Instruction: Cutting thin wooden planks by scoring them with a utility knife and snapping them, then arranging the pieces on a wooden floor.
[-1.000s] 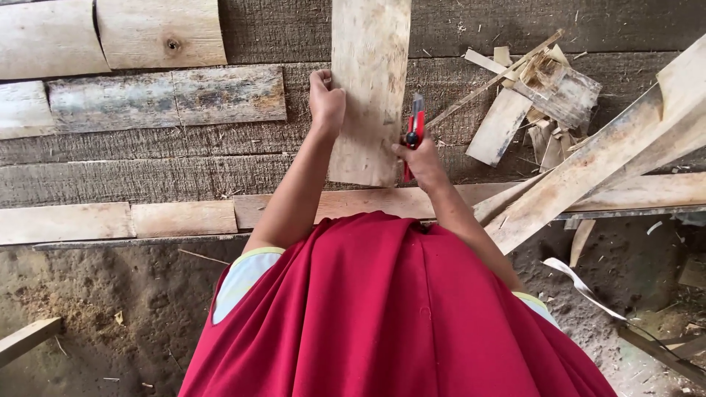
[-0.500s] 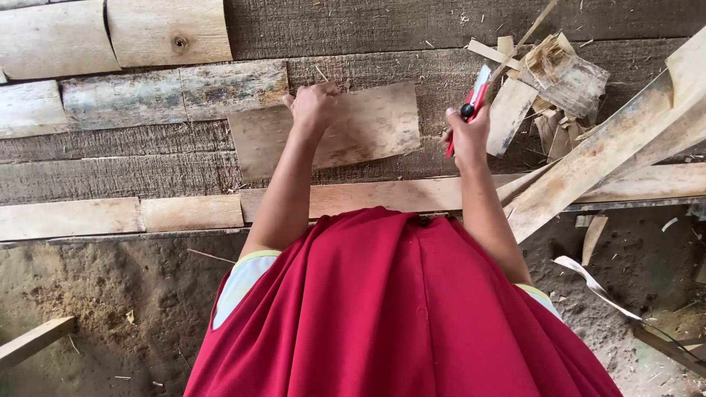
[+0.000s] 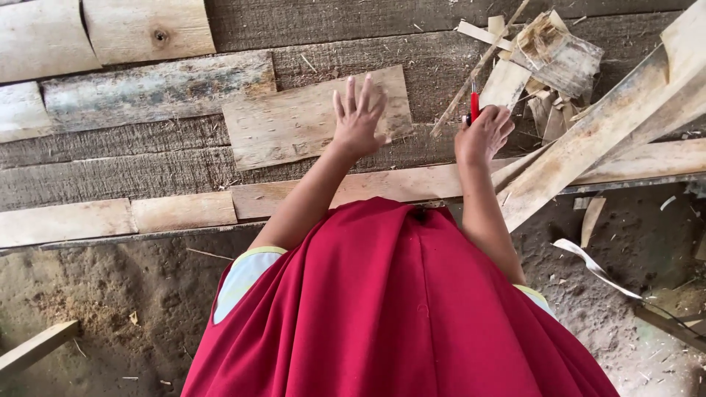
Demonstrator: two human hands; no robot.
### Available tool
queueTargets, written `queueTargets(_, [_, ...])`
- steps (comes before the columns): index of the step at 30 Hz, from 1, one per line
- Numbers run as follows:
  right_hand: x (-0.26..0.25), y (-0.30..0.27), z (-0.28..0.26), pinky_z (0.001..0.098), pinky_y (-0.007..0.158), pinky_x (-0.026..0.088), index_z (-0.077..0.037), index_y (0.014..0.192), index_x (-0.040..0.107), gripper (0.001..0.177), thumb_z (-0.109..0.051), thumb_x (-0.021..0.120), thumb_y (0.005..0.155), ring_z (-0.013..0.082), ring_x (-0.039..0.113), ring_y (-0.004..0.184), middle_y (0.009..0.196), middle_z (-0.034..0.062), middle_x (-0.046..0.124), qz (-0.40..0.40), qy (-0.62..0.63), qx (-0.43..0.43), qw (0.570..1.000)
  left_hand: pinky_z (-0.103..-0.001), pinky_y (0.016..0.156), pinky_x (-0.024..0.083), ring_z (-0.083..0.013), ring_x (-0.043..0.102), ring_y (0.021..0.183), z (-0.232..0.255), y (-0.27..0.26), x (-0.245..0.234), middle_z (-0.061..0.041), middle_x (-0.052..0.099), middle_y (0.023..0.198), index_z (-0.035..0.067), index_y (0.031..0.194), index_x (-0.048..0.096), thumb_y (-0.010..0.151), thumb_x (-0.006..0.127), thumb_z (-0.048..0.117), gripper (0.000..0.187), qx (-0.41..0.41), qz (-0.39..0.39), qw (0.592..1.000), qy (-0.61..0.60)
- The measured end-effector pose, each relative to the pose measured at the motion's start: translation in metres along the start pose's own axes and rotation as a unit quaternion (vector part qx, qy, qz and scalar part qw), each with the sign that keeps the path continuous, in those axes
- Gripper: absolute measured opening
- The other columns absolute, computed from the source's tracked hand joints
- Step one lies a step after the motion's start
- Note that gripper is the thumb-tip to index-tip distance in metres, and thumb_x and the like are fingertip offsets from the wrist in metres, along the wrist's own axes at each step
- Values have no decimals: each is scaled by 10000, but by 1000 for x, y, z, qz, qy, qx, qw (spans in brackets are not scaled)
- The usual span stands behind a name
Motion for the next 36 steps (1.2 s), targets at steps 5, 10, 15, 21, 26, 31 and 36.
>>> queueTargets(5, [22, 20, 22, 631, 971, 503, -51, 1168, 494, 484, -277, 802, 871, 509, 383, 1323, 1499, 172, 291, -18, 62, 51, 997, -736, 1173, -37, -528, -117, 1505, 0, 13, 28, -201, -28, 1695, 198, 1647, 265, 793, 757, 410, 1008, 32, -6, 999, 42])
queueTargets(10, [-12, 11, 10, 595, 929, 554, -28, 1203, 516, 538, -244, 817, 813, 494, 479, 1250, 1470, 190, 313, -13, 72, 69, 995, -741, 1174, -18, -520, -86, 1515, 2, 13, 26, -184, -20, 1698, 215, 1650, 256, 786, 752, 400, 1013, 17, -14, 998, 54])
queueTargets(15, [-99, -29, -42, 623, 854, 505, 94, 1244, 507, 618, -323, 742, 853, 592, 589, 1056, 1168, 362, 506, 60, 324, -47, 943, -737, 1177, 47, -502, -53, 1522, 2, 17, 24, -168, -3, 1698, 225, 1630, 316, 876, 684, 416, 860, 8, -12, 999, 34])
queueTargets(21, [-23, -64, -100, 568, 822, 566, -31, 1039, 553, 411, -187, 818, 767, 502, 638, 1038, 1137, 264, 599, -13, 197, -180, 964, -573, 1157, 301, -395, 277, 1488, -10, 29, 40, -115, 254, 1655, 211, 1608, 329, 1020, 586, 248, 642, -33, 83, 995, 39])
queueTargets(26, [20, -72, -119, 514, 1062, 481, -30, 1111, 628, 455, -360, 819, 863, 440, 495, 1290, 1404, 237, 504, -37, 68, -243, 967, -486, 1092, 409, -322, 365, 1392, -40, 44, 54, -40, 362, 1585, 217, 1549, 398, 866, 651, 163, 731, 8, 144, 988, 47])
queueTargets(31, [44, -74, -118, 549, 1051, 523, -50, 1140, 558, 523, -386, 852, 868, 469, 432, 1362, 1489, 275, 422, -65, 39, -257, 963, -466, 1075, 413, -282, 315, 1391, -48, 45, 57, 20, 330, 1601, 298, 1555, 404, 763, 699, 146, 859, 20, 126, 990, 66])
queueTargets(36, [54, -82, -117, 519, 1021, 547, -50, 1081, 564, 592, -461, 877, 794, 454, 461, 1351, 1515, 269, 430, 7, 26, -295, 955, -477, 992, 469, -326, 360, 1372, -58, 39, 52, -58, 354, 1598, 277, 1524, 486, 774, 690, 170, 785, 66, 164, 984, 37])
Point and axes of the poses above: each hand's wrist, its own y-axis towards the middle knuckle, its own x-axis out of the palm, z = x × y, the point moved 2 cm from there along y, towards the middle knuckle
